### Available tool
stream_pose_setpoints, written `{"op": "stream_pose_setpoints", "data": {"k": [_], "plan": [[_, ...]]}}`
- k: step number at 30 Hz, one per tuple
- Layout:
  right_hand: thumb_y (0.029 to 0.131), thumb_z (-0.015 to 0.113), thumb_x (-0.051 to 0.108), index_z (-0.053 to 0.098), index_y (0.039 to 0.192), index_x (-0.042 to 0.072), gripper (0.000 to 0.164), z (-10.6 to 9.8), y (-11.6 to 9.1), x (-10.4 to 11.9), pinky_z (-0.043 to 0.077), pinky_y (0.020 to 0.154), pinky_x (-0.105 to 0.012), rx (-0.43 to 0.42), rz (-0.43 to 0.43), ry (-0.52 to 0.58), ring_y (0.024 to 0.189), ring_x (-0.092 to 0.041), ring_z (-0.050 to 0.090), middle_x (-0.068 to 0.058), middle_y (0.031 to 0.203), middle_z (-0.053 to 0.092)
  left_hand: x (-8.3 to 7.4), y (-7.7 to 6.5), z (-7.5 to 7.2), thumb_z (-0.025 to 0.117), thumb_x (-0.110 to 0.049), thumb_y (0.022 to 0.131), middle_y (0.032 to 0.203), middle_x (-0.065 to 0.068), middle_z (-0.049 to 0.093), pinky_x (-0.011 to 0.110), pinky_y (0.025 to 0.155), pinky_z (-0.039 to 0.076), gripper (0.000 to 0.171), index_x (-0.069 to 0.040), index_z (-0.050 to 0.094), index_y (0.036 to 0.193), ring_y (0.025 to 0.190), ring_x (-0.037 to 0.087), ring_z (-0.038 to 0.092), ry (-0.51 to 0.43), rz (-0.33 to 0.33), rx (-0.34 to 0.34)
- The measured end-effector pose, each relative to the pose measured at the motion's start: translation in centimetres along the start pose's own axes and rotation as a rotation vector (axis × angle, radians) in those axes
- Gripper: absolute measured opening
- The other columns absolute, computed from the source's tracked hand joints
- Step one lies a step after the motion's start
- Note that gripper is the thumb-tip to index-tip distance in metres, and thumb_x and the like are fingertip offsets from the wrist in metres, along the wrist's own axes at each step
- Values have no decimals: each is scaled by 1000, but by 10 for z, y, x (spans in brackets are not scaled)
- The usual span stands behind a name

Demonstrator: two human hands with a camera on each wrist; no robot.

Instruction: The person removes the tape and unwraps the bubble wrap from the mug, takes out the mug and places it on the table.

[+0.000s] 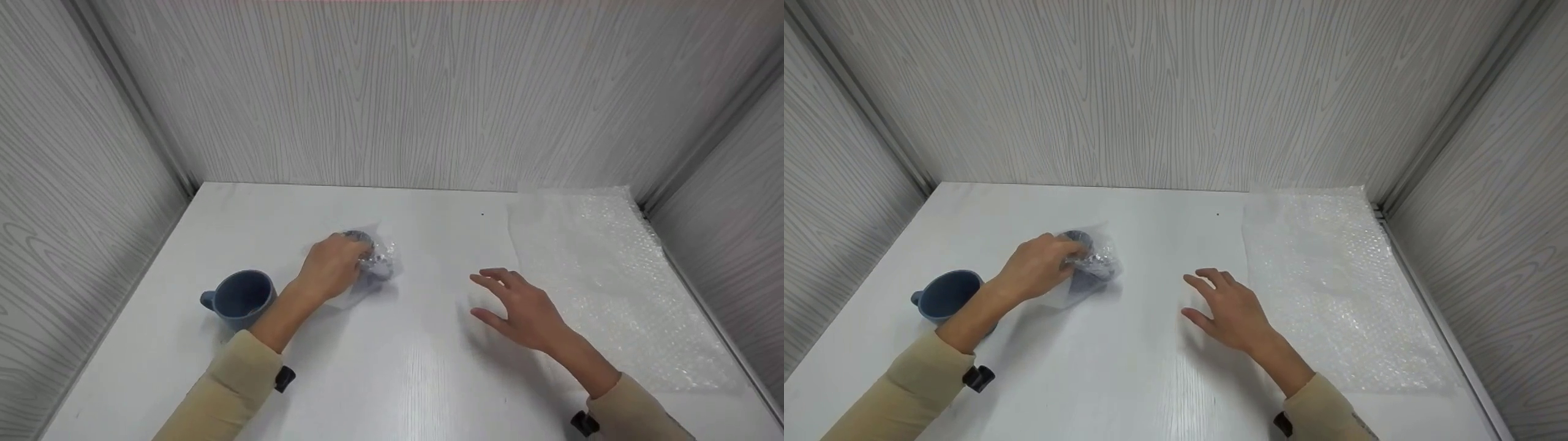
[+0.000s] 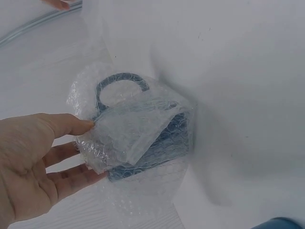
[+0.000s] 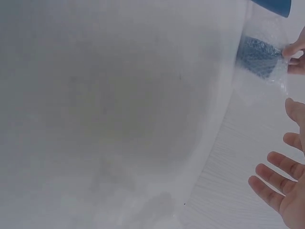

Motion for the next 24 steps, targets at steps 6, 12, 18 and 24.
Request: {"op": "stream_pose_setpoints", "data": {"k": [6, 12, 18, 24], "plan": [[91, 83, 36, 66, 140, 18, 55, 3, 14, 15, 62, 69, -36, -10, -51, 18, 112, -25, 72, -6, 134, 69, -8, -1, 3, 75, -1, 90, 106, 9, 81, 43, 89, 64, 24, -9, 78, 112, 101, 30, 77, -17, 3, 13], [92, 83, 37, 65, 142, 19, 56, 6, 29, 29, 64, 76, -38, -17, -92, 27, 113, -25, 72, -6, 134, 69, -18, -2, 4, 73, 3, 89, 106, 10, 81, 46, 88, 63, 25, -9, 78, 111, 102, 33, 76, -44, 18, 20], [94, 80, 39, 63, 144, 19, 57, 12, 41, 38, 64, 78, -39, 9, -104, 38, 116, -25, 70, -7, 136, 68, -29, -5, 5, 73, 2, 90, 107, 11, 81, 48, 85, 64, 23, -8, 78, 110, 100, 35, 76, -52, 51, 21], [95, 80, 38, 63, 144, 18, 56, 13, 49, 44, 63, 74, -38, 3, -113, 61, 115, -26, 70, -8, 137, 67, -40, -5, 7, 72, 3, 90, 107, 11, 80, 48, 85, 64, 23, -8, 79, 109, 100, 34, 75, -53, 80, 36]]}}
Point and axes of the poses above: each hand's wrist, its own y-axis towards the middle knuckle, its own z-axis out of the palm, x = y × z, the point moved 7 cm from there along y, towards the middle knuckle
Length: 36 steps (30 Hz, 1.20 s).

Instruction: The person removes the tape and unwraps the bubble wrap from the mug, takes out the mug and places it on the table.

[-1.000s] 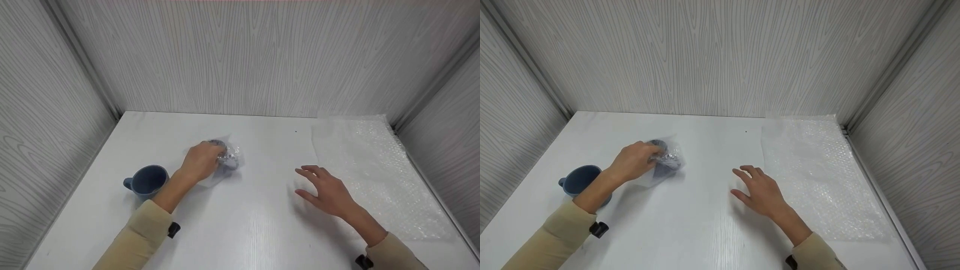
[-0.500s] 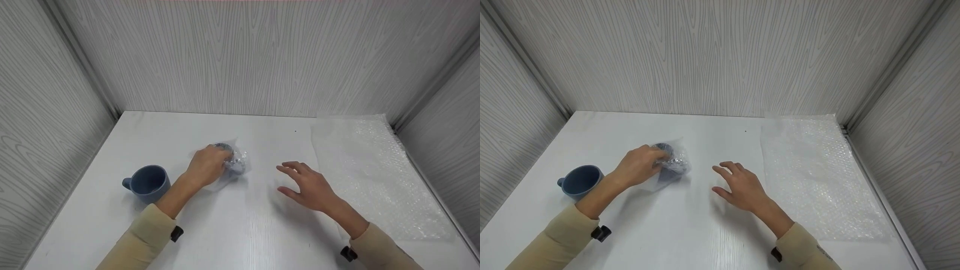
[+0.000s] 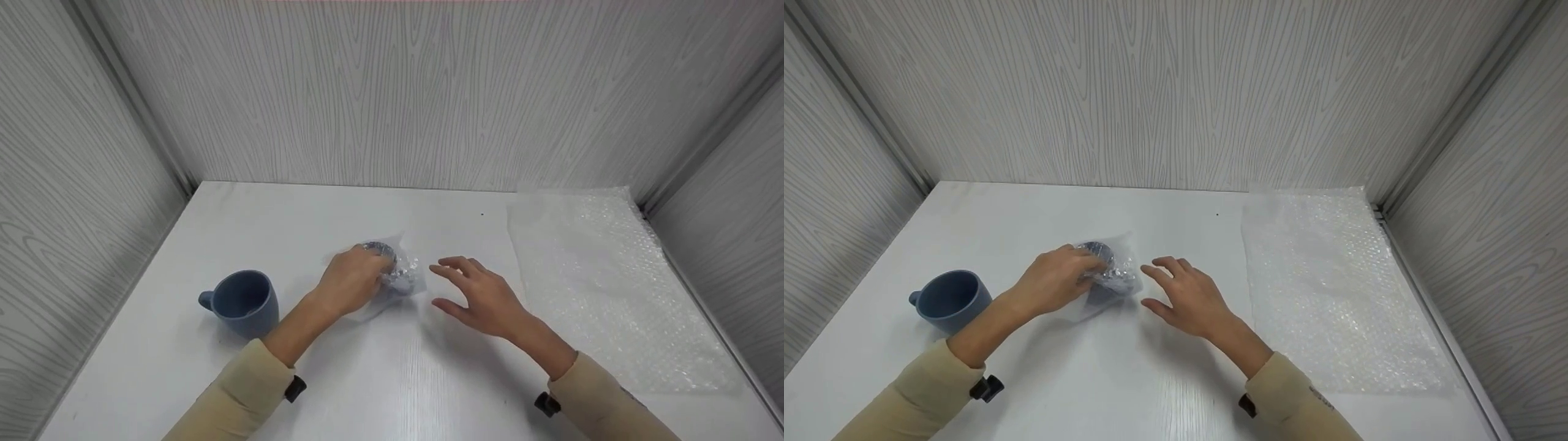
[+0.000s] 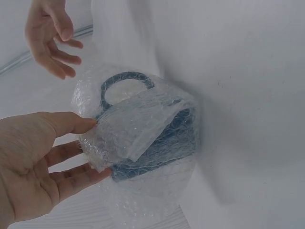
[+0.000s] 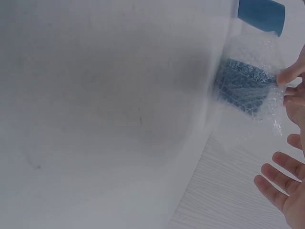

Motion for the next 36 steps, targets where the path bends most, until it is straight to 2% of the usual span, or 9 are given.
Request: {"op": "stream_pose_setpoints", "data": {"k": [12, 16, 24, 29, 36], "plan": [[93, 83, 34, 64, 143, 17, 56, 2, 7, 4, 62, 69, -34, -42, -43, -23, 108, -24, 70, -10, 137, 66, -24, -2, 4, 74, 0, 91, 105, 10, 81, 44, 85, 65, 20, -9, 80, 108, 97, 31, 77, 51, 64, 5], [92, 83, 35, 64, 142, 16, 57, 4, 7, 5, 62, 71, -35, -33, -41, -16, 110, -25, 70, -10, 137, 66, -29, -3, 5, 74, 1, 91, 104, 8, 81, 43, 85, 65, 19, -9, 80, 107, 97, 30, 77, 55, 75, -3], [92, 83, 38, 64, 142, 17, 58, 10, 6, 6, 63, 74, -37, 1, -32, -4, 113, -25, 70, -8, 136, 67, -40, -5, 8, 75, -5, 94, 111, 6, 81, 37, 87, 65, 23, -13, 79, 115, 102, 27, 77, 71, 98, 24], [93, 82, 40, 63, 142, 17, 58, 12, 5, 8, 63, 75, -37, 14, -37, 14, 111, -24, 71, -7, 134, 67, -44, -7, 8, 76, -7, 94, 112, 5, 81, 36, 86, 65, 24, -13, 79, 117, 102, 26, 76, 68, 111, 28], [92, 82, 39, 64, 140, 16, 56, 12, 5, 11, 63, 74, -35, -14, -72, -2, 109, -22, 70, -5, 130, 68, -40, -11, 4, 76, -8, 93, 115, 6, 81, 39, 81, 66, 28, -14, 77, 120, 100, 27, 76, 61, 157, -12]]}}
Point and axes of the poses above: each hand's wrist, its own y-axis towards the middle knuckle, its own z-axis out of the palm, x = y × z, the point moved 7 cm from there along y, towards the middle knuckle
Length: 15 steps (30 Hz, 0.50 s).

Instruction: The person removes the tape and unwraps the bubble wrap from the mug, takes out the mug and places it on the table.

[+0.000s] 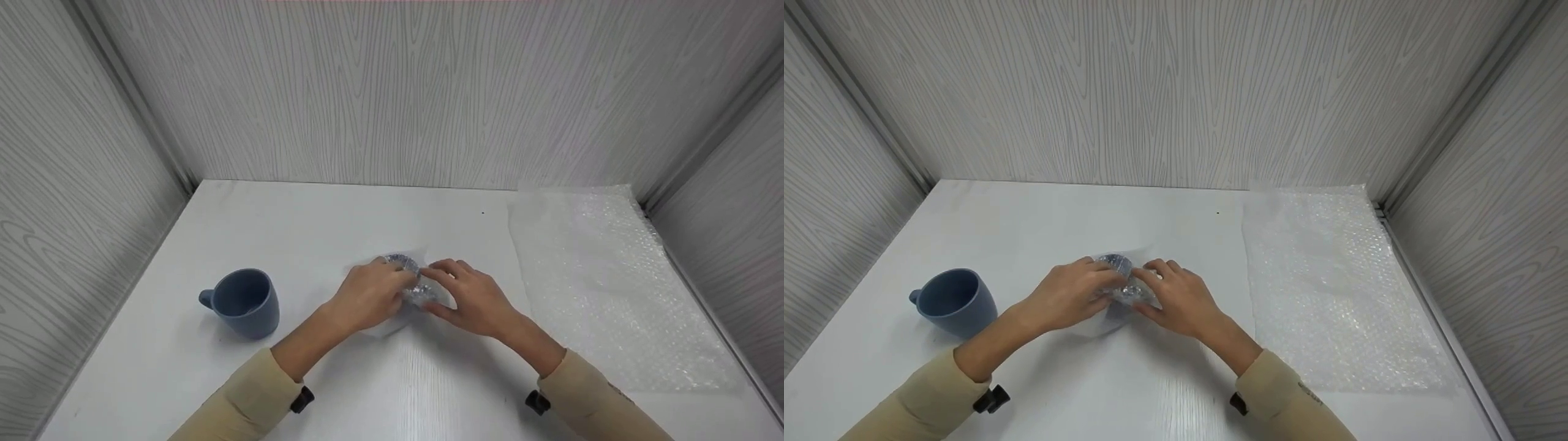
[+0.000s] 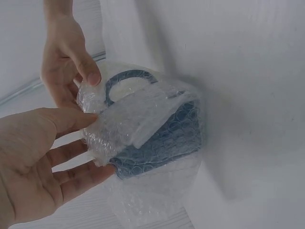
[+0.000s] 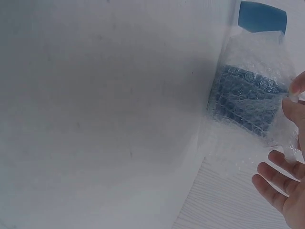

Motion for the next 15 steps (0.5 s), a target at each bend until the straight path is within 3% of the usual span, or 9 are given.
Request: {"op": "stream_pose_setpoints", "data": {"k": [9, 15], "plan": [[91, 83, 39, 64, 141, 17, 58, 1, -1, 0, 64, 77, -36, -18, -26, -25, 108, -23, 72, -5, 128, 69, 21, -6, -8, 74, -26, 97, 119, 2, 80, 35, 72, 63, 27, -15, 77, 122, 96, 21, 72, -57, -2, -34], [91, 83, 41, 63, 142, 18, 58, 1, -1, -1, 64, 82, -37, 7, 13, -33, 110, -23, 71, -5, 130, 69, 43, -8, -10, 75, -25, 97, 117, 3, 80, 39, 80, 63, 23, -17, 78, 119, 99, 23, 72, -101, -29, -62]]}}
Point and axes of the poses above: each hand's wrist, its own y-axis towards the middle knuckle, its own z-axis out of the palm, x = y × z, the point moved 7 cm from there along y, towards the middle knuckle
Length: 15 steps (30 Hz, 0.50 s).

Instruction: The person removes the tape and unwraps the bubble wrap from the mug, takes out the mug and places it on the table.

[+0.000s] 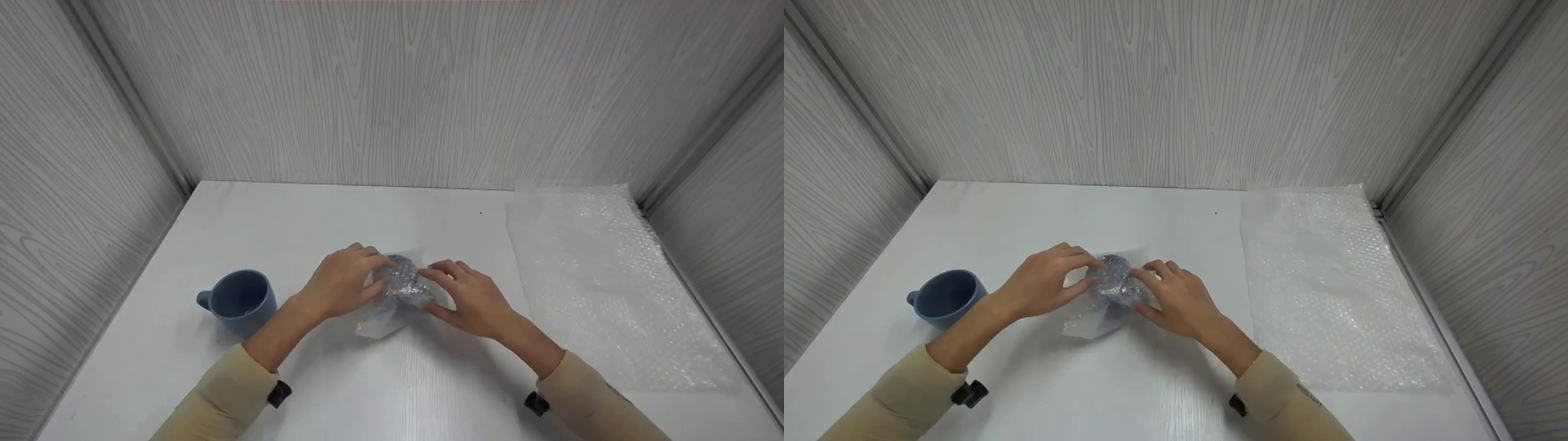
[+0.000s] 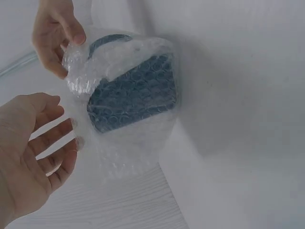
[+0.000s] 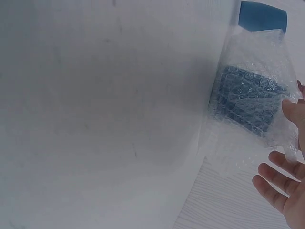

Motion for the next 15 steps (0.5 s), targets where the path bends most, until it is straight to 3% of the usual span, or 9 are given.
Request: {"op": "stream_pose_setpoints", "data": {"k": [10, 15], "plan": [[92, 82, 41, 67, 139, 22, 53, -4, 1, 6, 59, 102, -48, 20, 60, -37, 126, -27, 66, -7, 140, 66, 36, -1, 5, 71, -23, 101, 121, 4, 78, 46, 91, 63, 23, -16, 78, 121, 114, 29, 72, -107, -133, 22], [92, 83, 40, 70, 135, 22, 49, -6, 2, 10, 58, 103, -49, -1, 50, -48, 129, -29, 64, -8, 142, 65, 41, -1, 8, 71, -23, 101, 120, 6, 78, 47, 92, 62, 23, -15, 78, 120, 113, 30, 72, -105, -130, 27]]}}
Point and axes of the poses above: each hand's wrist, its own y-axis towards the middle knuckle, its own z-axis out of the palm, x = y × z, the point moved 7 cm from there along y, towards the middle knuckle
